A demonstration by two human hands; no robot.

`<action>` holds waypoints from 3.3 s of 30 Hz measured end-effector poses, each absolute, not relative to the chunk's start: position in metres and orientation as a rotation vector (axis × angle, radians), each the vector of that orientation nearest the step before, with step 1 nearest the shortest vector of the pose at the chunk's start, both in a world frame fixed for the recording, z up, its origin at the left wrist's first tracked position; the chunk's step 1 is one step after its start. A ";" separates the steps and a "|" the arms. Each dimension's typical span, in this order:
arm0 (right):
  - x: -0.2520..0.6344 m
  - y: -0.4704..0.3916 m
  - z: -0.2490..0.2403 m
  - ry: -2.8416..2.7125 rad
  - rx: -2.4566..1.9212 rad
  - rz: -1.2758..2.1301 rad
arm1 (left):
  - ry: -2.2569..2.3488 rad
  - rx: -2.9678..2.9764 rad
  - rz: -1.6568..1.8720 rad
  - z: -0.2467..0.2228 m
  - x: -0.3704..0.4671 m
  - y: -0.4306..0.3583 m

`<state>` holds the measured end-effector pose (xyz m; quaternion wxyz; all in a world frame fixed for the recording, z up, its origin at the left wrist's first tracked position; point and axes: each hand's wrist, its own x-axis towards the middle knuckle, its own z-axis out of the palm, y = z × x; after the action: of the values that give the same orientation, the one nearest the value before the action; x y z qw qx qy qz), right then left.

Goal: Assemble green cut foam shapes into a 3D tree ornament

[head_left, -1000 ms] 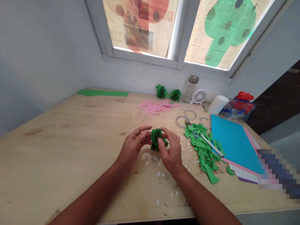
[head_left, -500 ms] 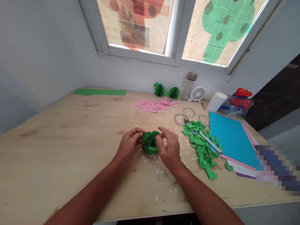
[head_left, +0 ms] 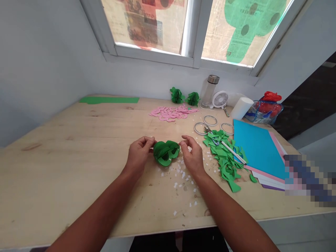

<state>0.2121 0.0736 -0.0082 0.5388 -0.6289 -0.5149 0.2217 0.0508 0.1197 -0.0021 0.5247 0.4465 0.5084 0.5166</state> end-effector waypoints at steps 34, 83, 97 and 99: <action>0.213 0.079 -0.016 -1.203 -1.458 0.611 | 1.114 1.439 0.978 0.003 0.045 0.116; 0.206 0.077 -0.009 -1.033 -1.236 0.878 | 1.062 1.461 1.066 0.006 0.056 0.102; 0.200 0.062 0.005 -1.412 -1.279 0.341 | 1.065 1.623 1.234 0.006 0.058 0.094; 0.200 0.061 0.005 -1.473 -1.280 0.250 | 1.067 1.673 1.240 0.006 0.058 0.093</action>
<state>0.1999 0.0611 0.0053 0.5540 -0.5415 -0.6234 0.1057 0.0583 0.0926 0.0060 0.3902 0.6583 0.4197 0.4880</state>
